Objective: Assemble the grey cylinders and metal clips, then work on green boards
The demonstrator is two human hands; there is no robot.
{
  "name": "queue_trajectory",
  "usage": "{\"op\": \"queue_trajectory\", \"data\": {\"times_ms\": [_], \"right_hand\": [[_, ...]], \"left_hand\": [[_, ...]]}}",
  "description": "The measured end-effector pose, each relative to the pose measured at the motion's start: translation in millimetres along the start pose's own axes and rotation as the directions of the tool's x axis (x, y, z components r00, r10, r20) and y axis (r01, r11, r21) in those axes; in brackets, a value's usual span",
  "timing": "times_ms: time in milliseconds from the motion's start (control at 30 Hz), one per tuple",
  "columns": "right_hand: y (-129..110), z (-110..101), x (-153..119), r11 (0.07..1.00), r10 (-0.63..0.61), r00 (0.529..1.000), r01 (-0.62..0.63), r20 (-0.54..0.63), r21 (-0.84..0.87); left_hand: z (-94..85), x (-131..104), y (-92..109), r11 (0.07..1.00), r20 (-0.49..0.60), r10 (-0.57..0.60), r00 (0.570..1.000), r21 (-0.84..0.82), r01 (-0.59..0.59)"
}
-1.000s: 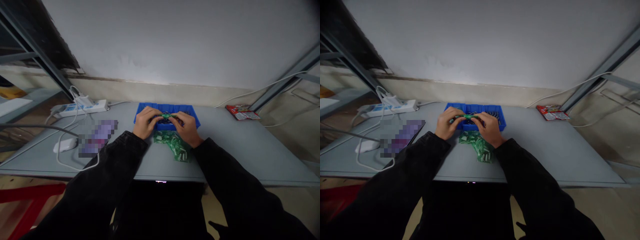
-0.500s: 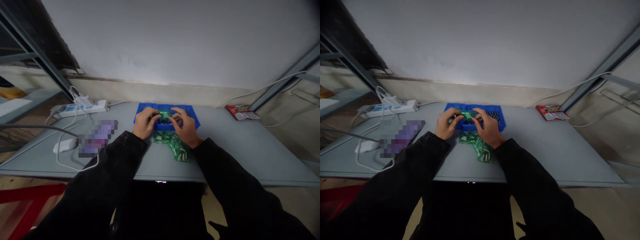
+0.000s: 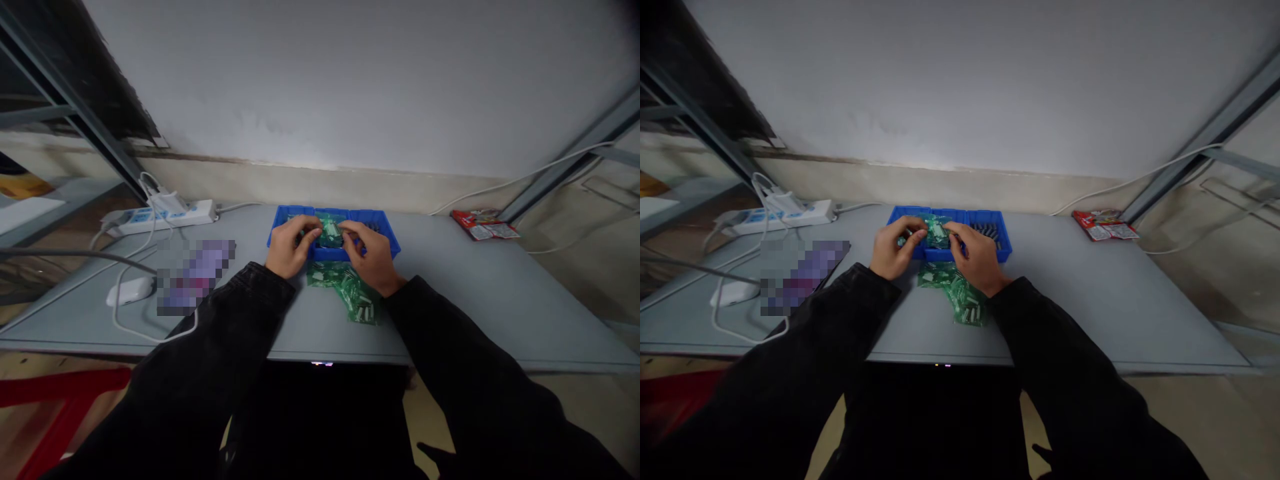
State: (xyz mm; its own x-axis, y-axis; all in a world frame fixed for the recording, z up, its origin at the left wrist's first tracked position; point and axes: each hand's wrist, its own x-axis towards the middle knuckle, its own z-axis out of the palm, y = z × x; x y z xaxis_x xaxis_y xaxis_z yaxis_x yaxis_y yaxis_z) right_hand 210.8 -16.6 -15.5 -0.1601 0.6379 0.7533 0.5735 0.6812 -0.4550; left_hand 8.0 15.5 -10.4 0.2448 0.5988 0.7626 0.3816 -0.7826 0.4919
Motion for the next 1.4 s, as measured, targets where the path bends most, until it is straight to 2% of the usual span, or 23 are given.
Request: {"op": "queue_trajectory", "data": {"times_ms": [100,1033,1400], "right_hand": [[-0.1,-0.4,0.4,0.999,-0.023,1.000,0.024,0.019,-0.027],[0.1,-0.9,0.9,1.000,0.004,0.999,-0.002,0.053,-0.026],[0.0,-0.1,1.0,1.000,0.000,0.999,0.000,0.042,0.001]], "left_hand": [[-2.5,1.3,3.0,0.999,0.037,0.030,0.999,0.033,-0.031],[-3.7,3.2,-1.3,0.992,0.054,0.109,0.993,0.053,-0.112],[-4.0,3.9,2.7,0.994,0.058,0.084,0.995,0.068,-0.088]]}}
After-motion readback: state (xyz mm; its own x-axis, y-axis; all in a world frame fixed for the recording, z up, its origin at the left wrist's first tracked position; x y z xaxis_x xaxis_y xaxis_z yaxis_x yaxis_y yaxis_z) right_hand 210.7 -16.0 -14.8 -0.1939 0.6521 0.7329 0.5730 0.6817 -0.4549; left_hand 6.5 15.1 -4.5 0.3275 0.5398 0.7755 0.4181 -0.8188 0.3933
